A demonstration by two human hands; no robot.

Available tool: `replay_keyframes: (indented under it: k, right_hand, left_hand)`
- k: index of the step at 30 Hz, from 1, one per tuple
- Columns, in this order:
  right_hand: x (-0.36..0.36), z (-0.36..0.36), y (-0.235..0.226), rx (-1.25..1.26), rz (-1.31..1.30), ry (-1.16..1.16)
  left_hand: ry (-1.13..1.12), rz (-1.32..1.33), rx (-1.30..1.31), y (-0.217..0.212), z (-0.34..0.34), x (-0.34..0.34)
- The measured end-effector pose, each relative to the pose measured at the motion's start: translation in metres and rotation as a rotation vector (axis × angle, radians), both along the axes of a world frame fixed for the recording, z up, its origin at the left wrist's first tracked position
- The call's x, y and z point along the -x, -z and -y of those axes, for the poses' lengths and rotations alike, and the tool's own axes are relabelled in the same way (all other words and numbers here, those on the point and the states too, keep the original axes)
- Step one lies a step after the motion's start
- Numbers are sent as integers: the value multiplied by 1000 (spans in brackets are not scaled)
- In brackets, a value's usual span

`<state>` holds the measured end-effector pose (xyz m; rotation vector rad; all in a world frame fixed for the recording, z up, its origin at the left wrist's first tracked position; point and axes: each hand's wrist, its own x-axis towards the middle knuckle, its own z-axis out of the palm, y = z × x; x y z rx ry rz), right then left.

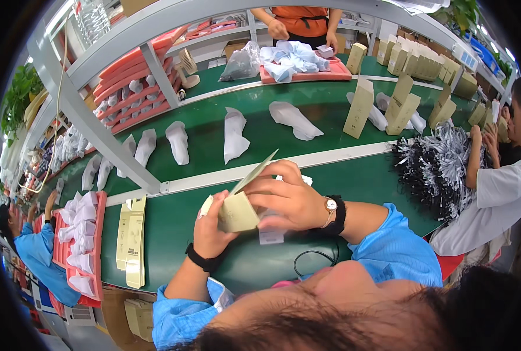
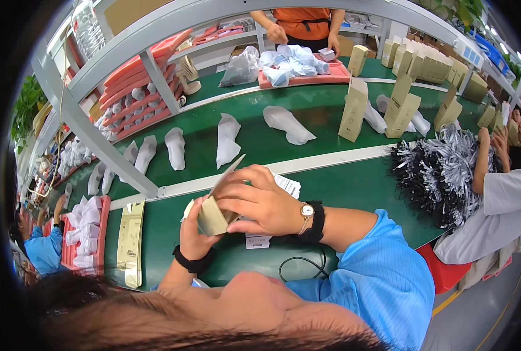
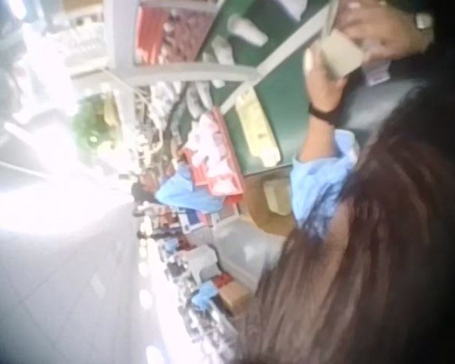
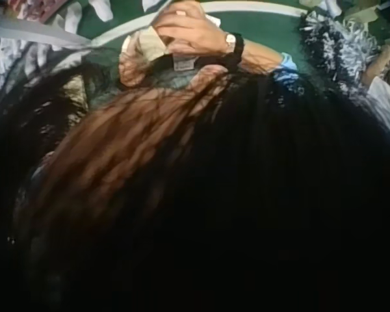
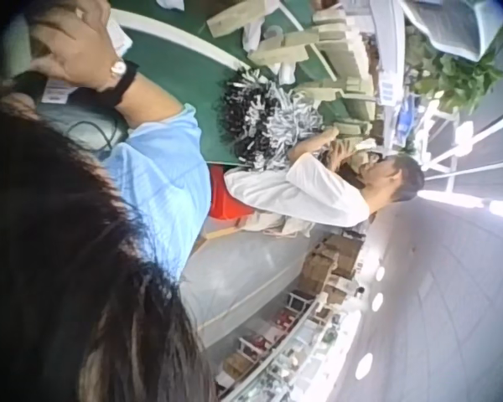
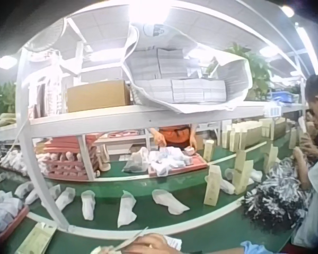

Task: Fold cardboard boxes and package small items on a manual assembly line.

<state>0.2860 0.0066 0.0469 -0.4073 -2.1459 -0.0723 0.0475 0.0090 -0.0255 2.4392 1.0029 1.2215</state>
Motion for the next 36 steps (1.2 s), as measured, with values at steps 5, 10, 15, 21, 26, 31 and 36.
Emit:
replay_keyframes:
  k: [5, 10, 15, 21, 26, 31, 36]
  right_hand:
    - [10, 6, 4, 56, 26, 156]
    - [-5, -42, -1, 139, -179, 323]
    - [-34, -111, 2, -10, -193, 603]
    - [-67, -155, 49, 86, -211, 679]
    - [-48, -129, 25, -84, -302, 736]
    - [-29, -105, 10, -93, -353, 630]
    - [-11, -81, 5, -70, -196, 488]
  left_hand:
    - [-134, 4, -148, 8, -3, -4]
    - [-356, 37, -77, -9, -29, 19]
    - [-940, -155, 228, 32, -73, 119]
    - [-1368, -347, 377, 35, -72, 161]
    - [-1383, -270, 480, 46, -76, 180]
    - [-1350, -267, 370, 65, -91, 207]
    - [-1287, -293, 403, 41, -73, 188]
